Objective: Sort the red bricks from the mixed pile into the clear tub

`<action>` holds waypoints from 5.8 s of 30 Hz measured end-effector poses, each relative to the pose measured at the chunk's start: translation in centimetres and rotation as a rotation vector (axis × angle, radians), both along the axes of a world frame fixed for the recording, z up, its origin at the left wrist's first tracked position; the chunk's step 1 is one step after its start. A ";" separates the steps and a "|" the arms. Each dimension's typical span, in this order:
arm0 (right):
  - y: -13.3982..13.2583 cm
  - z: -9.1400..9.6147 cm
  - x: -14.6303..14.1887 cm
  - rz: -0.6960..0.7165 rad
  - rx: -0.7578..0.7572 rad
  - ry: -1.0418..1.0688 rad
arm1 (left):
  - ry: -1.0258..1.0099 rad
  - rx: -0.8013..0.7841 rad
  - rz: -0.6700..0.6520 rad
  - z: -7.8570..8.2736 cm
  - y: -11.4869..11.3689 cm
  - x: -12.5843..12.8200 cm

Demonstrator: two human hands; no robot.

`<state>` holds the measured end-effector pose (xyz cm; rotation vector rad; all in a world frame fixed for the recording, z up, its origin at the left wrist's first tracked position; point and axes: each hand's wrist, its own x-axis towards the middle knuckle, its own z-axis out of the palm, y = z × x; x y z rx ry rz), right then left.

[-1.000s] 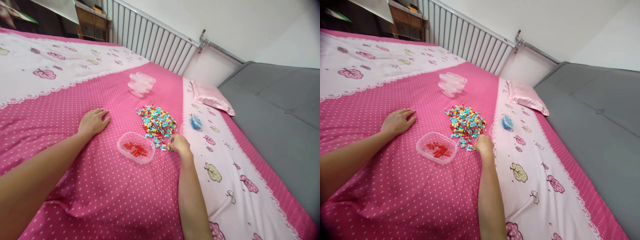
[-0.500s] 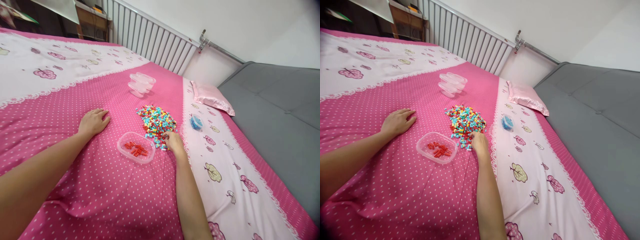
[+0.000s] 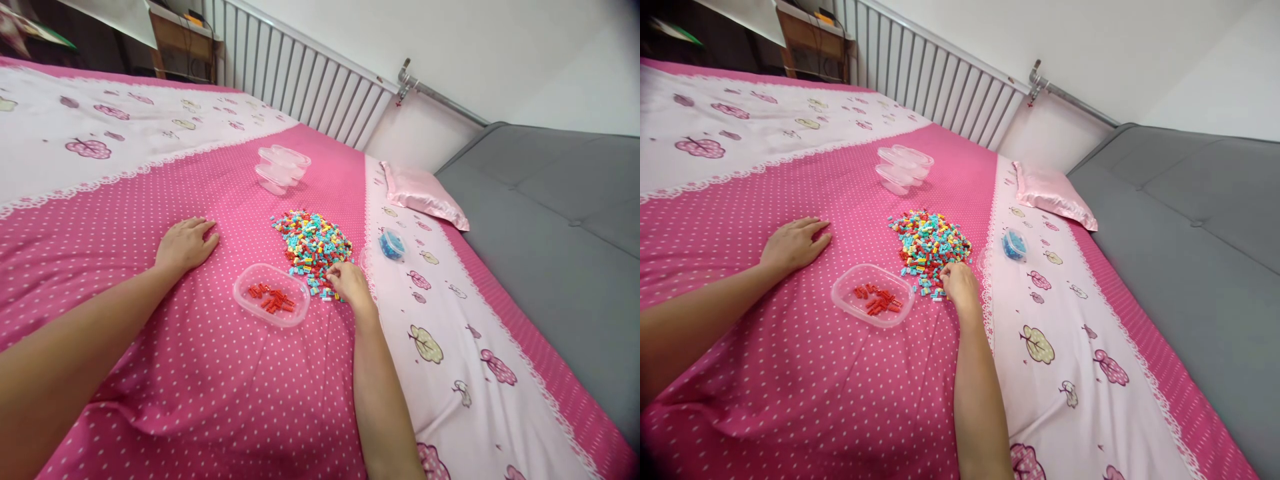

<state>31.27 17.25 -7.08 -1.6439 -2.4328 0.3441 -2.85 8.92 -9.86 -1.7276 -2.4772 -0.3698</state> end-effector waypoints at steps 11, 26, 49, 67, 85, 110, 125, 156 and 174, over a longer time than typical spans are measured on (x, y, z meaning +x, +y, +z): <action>-0.4 0.5 0.4 0.025 -0.136 0.041 | -0.008 0.020 0.007 -0.2 0.0 0.0; -1.0 0.9 -0.3 -0.019 -0.126 0.001 | -0.009 0.032 0.006 -0.4 0.1 -0.1; -6.7 5.3 -2.8 0.378 -0.059 0.562 | -0.002 0.044 0.004 -0.7 0.2 -0.4; -1.0 0.0 -1.8 0.040 0.014 0.072 | -0.031 0.009 0.001 0.1 -0.1 0.2; -0.7 0.8 -0.5 -0.064 0.027 0.019 | -0.018 -0.011 0.011 0.1 -0.1 0.2; -0.3 -0.5 -0.7 -0.042 -0.034 0.047 | -0.017 0.022 0.011 0.0 -0.1 0.1; -0.2 -1.1 -0.8 -0.056 -0.056 0.067 | -0.016 0.002 0.002 0.2 -0.1 0.2; -0.3 -0.4 -0.7 0.022 -0.050 0.162 | 0.005 0.034 0.011 -0.5 0.1 -0.2; -3.9 4.3 -1.7 0.196 0.125 0.566 | 0.002 0.014 0.014 -0.3 0.1 -0.1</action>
